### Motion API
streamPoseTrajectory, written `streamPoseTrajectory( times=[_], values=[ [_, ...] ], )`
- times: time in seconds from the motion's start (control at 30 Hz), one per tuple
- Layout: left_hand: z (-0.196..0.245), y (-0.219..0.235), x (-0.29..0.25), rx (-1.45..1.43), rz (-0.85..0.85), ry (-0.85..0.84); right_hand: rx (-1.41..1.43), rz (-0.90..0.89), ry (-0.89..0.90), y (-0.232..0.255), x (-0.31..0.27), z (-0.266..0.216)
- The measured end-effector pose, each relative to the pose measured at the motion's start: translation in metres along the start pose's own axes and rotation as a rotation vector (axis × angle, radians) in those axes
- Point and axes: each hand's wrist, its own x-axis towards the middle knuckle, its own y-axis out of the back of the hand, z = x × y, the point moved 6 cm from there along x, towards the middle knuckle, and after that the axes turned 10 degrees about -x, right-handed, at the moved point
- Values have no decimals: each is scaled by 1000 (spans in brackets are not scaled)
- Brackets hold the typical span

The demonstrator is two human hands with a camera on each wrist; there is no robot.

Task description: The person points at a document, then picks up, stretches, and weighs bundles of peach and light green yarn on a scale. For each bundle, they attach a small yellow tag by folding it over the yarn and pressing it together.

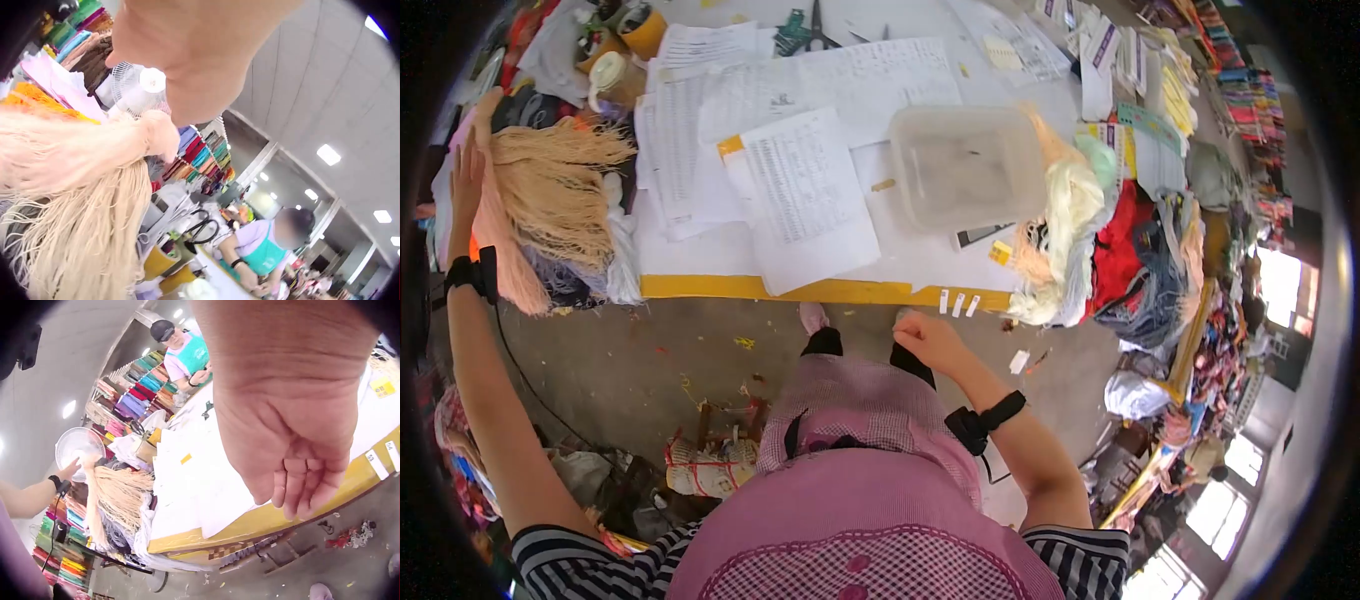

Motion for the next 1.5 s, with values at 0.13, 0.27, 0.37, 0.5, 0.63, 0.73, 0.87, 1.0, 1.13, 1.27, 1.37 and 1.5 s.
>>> streamPoseTrajectory(
  times=[0.13,0.27,0.37,0.5,0.63,0.73,0.87,1.0,1.13,1.27,1.37,1.5],
  values=[
    [10,-15,32,-362,417,6,-34,32,-165,7,-26,38],
    [-8,-19,42,-391,518,128,-5,32,-228,-5,-38,94],
    [0,18,27,-295,502,212,87,13,-327,-5,-46,111],
    [-1,38,13,-230,488,275,148,30,-353,-4,-55,123],
    [10,53,3,-197,485,322,164,1,-451,-8,-66,133],
    [19,64,-11,-178,487,361,196,9,-435,-1,-66,139],
    [47,82,-37,-200,480,415,191,-4,-341,25,-64,157],
    [103,87,-95,-624,256,449,104,57,-367,80,-68,186],
    [189,179,-160,-1110,342,251,-57,404,-282,176,-54,209],
    [245,259,-218,-1234,242,295,-199,817,-62,279,-26,202],
    [283,323,-257,-1261,184,233,-313,969,64,341,-10,169],
    [325,404,-282,-1311,22,317,-318,877,136,380,21,168]
  ],
)
